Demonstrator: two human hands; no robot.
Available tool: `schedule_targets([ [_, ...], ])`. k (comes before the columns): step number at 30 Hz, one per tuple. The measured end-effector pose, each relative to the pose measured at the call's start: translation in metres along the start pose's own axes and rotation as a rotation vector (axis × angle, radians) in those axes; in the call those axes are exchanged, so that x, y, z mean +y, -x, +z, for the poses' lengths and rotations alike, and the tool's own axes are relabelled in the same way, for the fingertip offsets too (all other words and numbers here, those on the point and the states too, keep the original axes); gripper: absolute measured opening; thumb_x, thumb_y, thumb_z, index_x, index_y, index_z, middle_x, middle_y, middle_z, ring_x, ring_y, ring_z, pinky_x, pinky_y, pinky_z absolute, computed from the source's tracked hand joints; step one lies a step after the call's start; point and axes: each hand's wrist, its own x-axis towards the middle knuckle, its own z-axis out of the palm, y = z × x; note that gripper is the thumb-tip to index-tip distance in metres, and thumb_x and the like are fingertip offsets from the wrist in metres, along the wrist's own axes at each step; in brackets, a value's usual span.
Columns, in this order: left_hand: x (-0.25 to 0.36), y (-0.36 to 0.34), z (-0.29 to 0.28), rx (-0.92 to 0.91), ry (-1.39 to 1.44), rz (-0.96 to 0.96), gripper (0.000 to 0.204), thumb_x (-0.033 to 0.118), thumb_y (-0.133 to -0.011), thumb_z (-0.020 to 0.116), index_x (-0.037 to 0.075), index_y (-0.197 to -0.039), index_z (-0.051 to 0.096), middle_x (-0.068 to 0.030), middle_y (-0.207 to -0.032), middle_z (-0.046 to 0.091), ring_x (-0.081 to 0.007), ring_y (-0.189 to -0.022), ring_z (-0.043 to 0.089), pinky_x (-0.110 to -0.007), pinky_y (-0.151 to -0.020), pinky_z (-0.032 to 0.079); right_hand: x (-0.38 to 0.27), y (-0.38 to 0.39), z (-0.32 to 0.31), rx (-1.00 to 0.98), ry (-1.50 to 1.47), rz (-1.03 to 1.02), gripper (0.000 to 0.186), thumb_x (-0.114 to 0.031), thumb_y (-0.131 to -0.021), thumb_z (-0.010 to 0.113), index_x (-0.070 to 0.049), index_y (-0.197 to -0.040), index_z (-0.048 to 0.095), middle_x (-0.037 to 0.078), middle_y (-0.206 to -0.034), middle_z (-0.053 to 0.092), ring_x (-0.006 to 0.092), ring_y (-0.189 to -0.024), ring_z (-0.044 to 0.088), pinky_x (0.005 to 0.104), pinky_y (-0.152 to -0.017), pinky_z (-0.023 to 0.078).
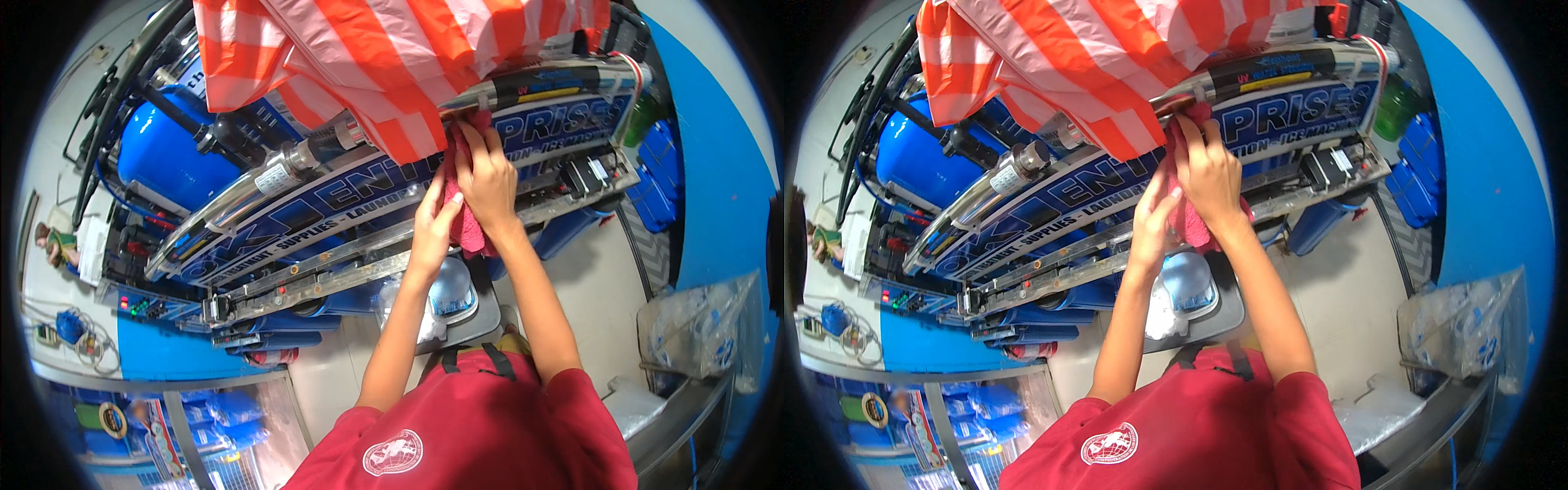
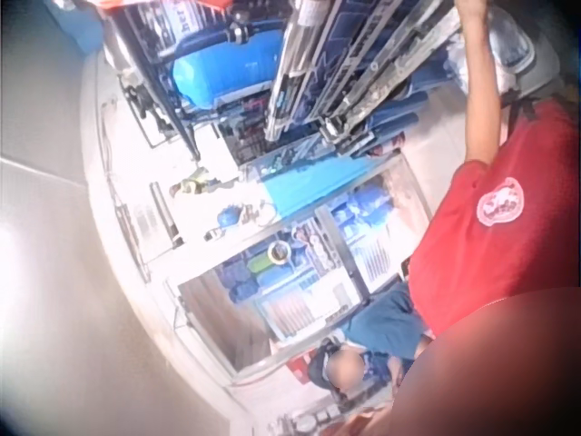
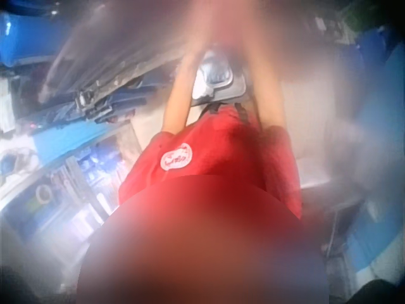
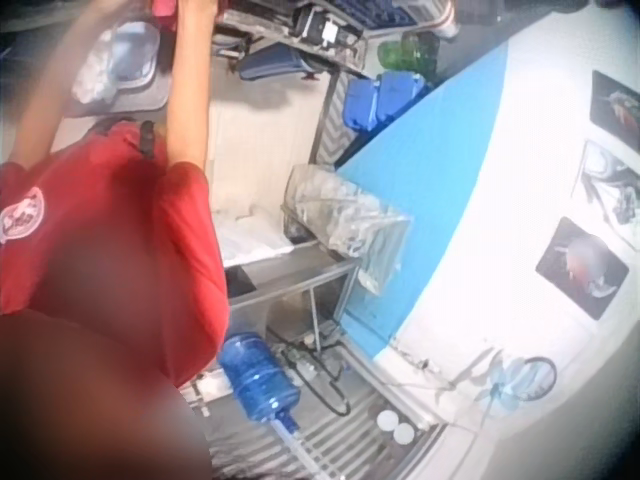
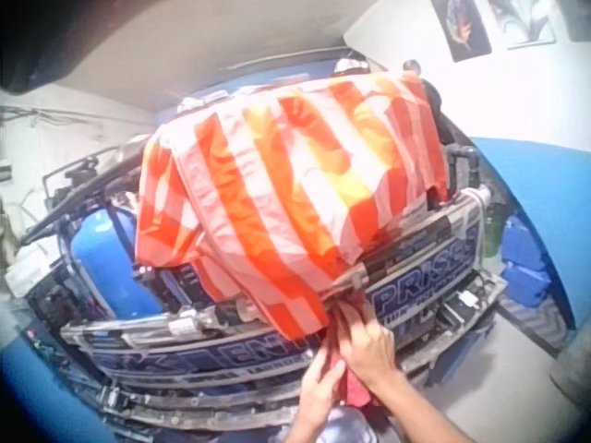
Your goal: The person wipes the control panel and metal surfaces of a water treatment machine with a pink cloth, then moves to a sink to rinse the cloth in a basin. The person handles the cloth and machine surfaces throughout the clip.
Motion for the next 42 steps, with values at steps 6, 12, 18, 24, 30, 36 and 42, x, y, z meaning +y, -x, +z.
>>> schedule_targets([
  [6,-0.023,0.010,0.009,0.190,-0.037,0.088,0.062,0.019,-0.101,0.049,-0.008,-0.153,0.028,-0.0180,-0.156,0.037,-0.0222,-0.143,0.036,-0.034,-0.119,0.026,-0.001,0.007,0.005,-0.178,-0.022,0.049,0.042,-0.017,-0.094,0.057,-0.005,-0.134,0.053,0.023,-0.115,0.059,0.0414,-0.076,0.069,0.0458,-0.062,0.058],
  [12,-0.035,-0.004,0.015,0.304,0.006,0.100,0.049,0.024,-0.105,0.046,-0.005,-0.144,0.043,-0.0125,-0.141,0.051,-0.0183,-0.128,0.049,-0.031,-0.109,0.036,0.017,-0.006,-0.009,-0.234,-0.369,-0.040,0.042,-0.014,-0.092,0.059,-0.003,-0.131,0.051,0.022,-0.109,0.067,0.0423,-0.074,0.069,0.0480,-0.063,0.058],
  [18,-0.026,-0.005,0.023,0.305,-0.195,0.176,0.031,0.012,-0.101,0.054,-0.003,-0.128,0.055,-0.0071,-0.120,0.062,-0.0111,-0.108,0.056,-0.028,-0.095,0.044,0.042,-0.010,-0.028,-0.410,-0.714,-0.040,0.032,-0.010,-0.091,0.060,-0.003,-0.122,0.054,0.022,-0.117,0.063,0.0437,-0.099,0.065,0.0496,-0.080,0.053],
  [24,-0.040,-0.018,0.042,0.484,-0.234,0.300,0.034,0.008,-0.102,0.051,-0.003,-0.133,0.052,-0.0089,-0.124,0.061,-0.0138,-0.112,0.056,-0.029,-0.099,0.044,0.033,-0.015,-0.027,-0.369,-0.389,-0.231,0.039,-0.007,-0.088,0.061,0.003,-0.125,0.052,0.024,-0.127,0.053,0.0416,-0.096,0.066,0.0450,-0.079,0.057],
  [30,-0.034,-0.022,0.042,0.424,-0.218,0.264,0.047,0.007,-0.099,0.044,-0.003,-0.145,0.042,-0.0111,-0.134,0.056,-0.0170,-0.119,0.054,-0.030,-0.102,0.042,0.012,-0.013,-0.038,-0.438,-0.123,-0.147,0.047,-0.007,-0.082,0.062,0.004,-0.127,0.050,0.025,-0.121,0.052,0.0389,-0.093,0.068,0.0424,-0.076,0.058],
  [36,-0.035,-0.021,0.027,0.346,-0.225,0.261,0.040,0.009,-0.100,0.044,-0.003,-0.138,0.049,-0.0100,-0.125,0.061,-0.0154,-0.113,0.055,-0.029,-0.100,0.043,0.011,-0.002,-0.026,-0.314,-0.071,-0.186,0.054,-0.007,-0.083,0.061,0.005,-0.134,0.045,0.027,-0.125,0.053,0.0390,-0.091,0.068,0.0423,-0.076,0.059],
  [42,-0.042,-0.022,0.019,0.285,-0.195,0.224,0.040,0.011,-0.103,0.045,-0.004,-0.140,0.049,-0.0106,-0.125,0.062,-0.0145,-0.113,0.054,-0.030,-0.101,0.043,0.015,0.007,-0.018,-0.219,-0.127,-0.165,0.064,-0.005,-0.082,0.059,0.006,-0.142,0.038,0.029,-0.125,0.053,0.0420,-0.088,0.068,0.0440,-0.075,0.059],
])
